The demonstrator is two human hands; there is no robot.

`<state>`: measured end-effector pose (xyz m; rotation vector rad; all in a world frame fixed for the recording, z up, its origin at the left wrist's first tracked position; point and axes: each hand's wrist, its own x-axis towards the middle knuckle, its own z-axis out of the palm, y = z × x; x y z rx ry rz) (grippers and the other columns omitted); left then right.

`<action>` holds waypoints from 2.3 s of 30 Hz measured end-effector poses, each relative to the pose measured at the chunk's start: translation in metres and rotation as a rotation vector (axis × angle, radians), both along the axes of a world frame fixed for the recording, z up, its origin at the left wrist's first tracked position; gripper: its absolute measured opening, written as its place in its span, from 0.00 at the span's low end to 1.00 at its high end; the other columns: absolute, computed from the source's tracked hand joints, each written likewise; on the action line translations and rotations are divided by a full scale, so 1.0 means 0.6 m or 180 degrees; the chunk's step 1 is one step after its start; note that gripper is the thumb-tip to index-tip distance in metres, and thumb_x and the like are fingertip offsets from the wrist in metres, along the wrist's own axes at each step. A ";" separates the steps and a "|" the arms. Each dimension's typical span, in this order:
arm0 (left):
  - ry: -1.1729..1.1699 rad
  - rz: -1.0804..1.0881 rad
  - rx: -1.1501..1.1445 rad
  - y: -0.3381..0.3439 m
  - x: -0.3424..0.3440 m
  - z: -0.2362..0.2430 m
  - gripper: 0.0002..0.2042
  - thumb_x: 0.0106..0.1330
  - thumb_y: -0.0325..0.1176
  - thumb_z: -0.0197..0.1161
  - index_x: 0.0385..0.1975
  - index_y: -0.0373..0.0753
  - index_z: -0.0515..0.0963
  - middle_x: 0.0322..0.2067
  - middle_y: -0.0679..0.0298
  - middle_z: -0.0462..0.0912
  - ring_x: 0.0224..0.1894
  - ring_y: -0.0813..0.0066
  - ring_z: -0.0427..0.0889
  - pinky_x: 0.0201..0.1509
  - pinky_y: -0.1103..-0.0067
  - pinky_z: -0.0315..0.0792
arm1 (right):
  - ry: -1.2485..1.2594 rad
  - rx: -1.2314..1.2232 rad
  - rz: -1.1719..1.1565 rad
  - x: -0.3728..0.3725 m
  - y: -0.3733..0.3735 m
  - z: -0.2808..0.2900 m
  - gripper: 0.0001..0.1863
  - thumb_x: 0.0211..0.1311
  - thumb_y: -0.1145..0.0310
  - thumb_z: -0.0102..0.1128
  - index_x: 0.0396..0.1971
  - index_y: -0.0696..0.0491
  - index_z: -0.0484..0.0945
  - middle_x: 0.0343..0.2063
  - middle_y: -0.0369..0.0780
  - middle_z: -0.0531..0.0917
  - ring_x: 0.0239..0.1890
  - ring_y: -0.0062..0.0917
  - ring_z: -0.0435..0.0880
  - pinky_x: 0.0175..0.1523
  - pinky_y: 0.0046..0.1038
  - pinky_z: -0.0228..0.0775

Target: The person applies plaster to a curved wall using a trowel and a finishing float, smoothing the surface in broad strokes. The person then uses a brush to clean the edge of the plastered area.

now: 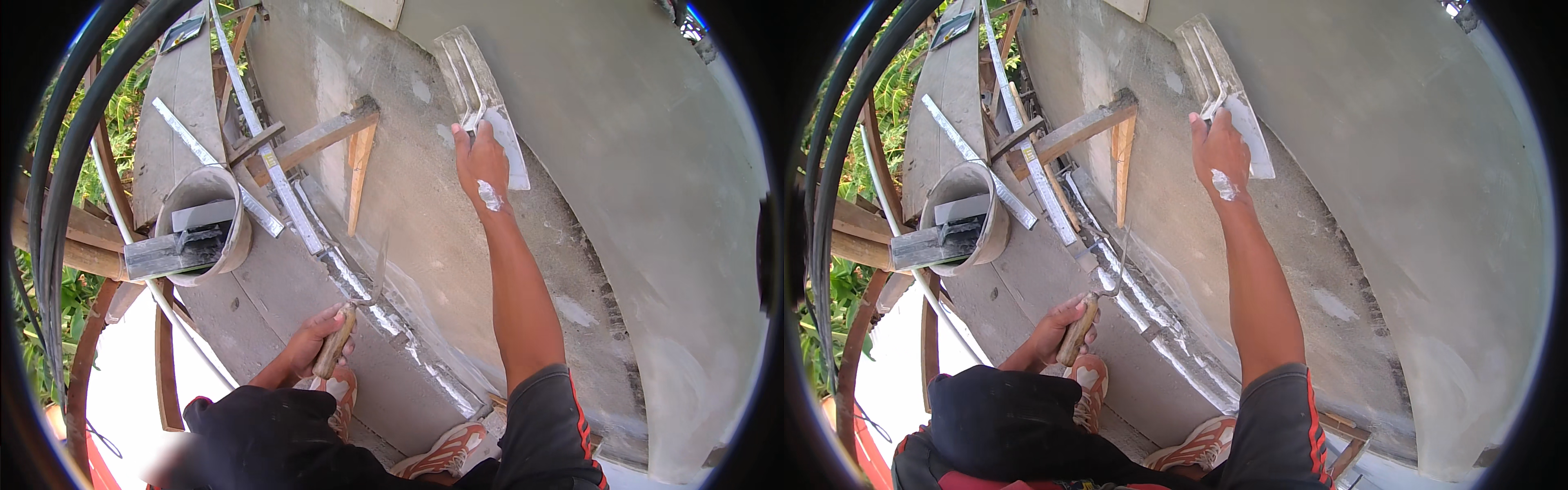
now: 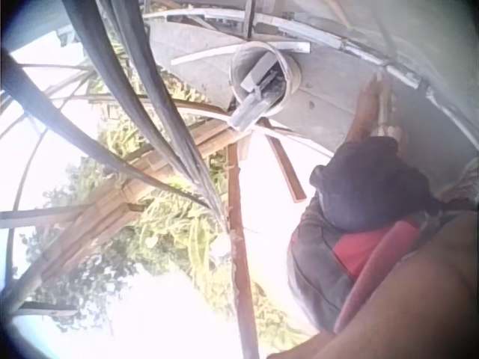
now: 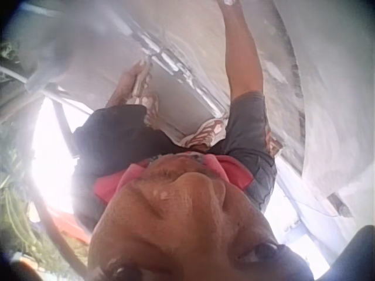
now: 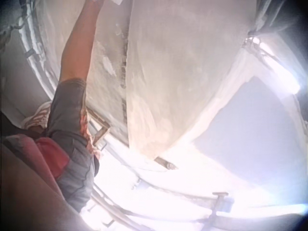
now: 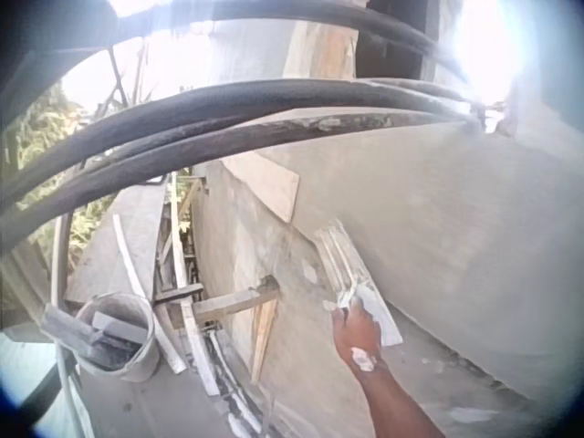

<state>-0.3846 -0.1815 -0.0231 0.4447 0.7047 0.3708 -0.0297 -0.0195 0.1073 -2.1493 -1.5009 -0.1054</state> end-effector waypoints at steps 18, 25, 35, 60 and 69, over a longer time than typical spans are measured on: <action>0.0060 0.0452 -0.0087 0.028 -0.083 -0.025 0.24 0.82 0.45 0.56 0.72 0.43 0.66 0.44 0.63 0.77 0.34 0.73 0.81 0.29 0.79 0.81 | -0.0264 0.0128 -0.0156 -0.020 0.170 -0.002 0.25 0.79 0.50 0.54 0.45 0.63 0.76 0.38 0.60 0.88 0.45 0.58 0.88 0.52 0.53 0.79; 0.0035 0.0456 -0.0007 0.035 -0.090 -0.021 0.25 0.82 0.44 0.55 0.73 0.42 0.65 0.44 0.62 0.77 0.34 0.72 0.82 0.28 0.78 0.81 | -0.0425 0.0316 0.0037 -0.019 0.163 -0.007 0.25 0.79 0.50 0.54 0.45 0.62 0.75 0.34 0.58 0.88 0.41 0.58 0.89 0.49 0.53 0.79; 0.0030 0.0508 -0.0021 0.031 -0.089 -0.015 0.21 0.82 0.43 0.55 0.68 0.41 0.68 0.44 0.62 0.77 0.34 0.72 0.82 0.28 0.78 0.82 | -0.0348 0.0687 -0.0300 -0.020 0.166 -0.023 0.24 0.78 0.49 0.56 0.43 0.61 0.74 0.32 0.56 0.88 0.40 0.56 0.89 0.47 0.54 0.79; -0.0029 0.0494 0.0063 0.033 -0.088 -0.015 0.24 0.81 0.45 0.57 0.70 0.42 0.67 0.44 0.62 0.77 0.34 0.72 0.81 0.29 0.78 0.81 | -0.0291 0.0285 -0.0282 -0.017 0.148 -0.061 0.25 0.79 0.48 0.55 0.43 0.60 0.73 0.35 0.57 0.88 0.42 0.57 0.88 0.47 0.54 0.79; -0.0008 0.0422 0.0091 0.038 -0.087 -0.017 0.23 0.81 0.45 0.57 0.69 0.41 0.67 0.44 0.62 0.77 0.34 0.72 0.81 0.29 0.77 0.81 | -0.0353 0.0598 -0.0424 -0.002 0.069 -0.070 0.25 0.78 0.48 0.58 0.41 0.60 0.73 0.28 0.56 0.86 0.34 0.57 0.88 0.40 0.54 0.78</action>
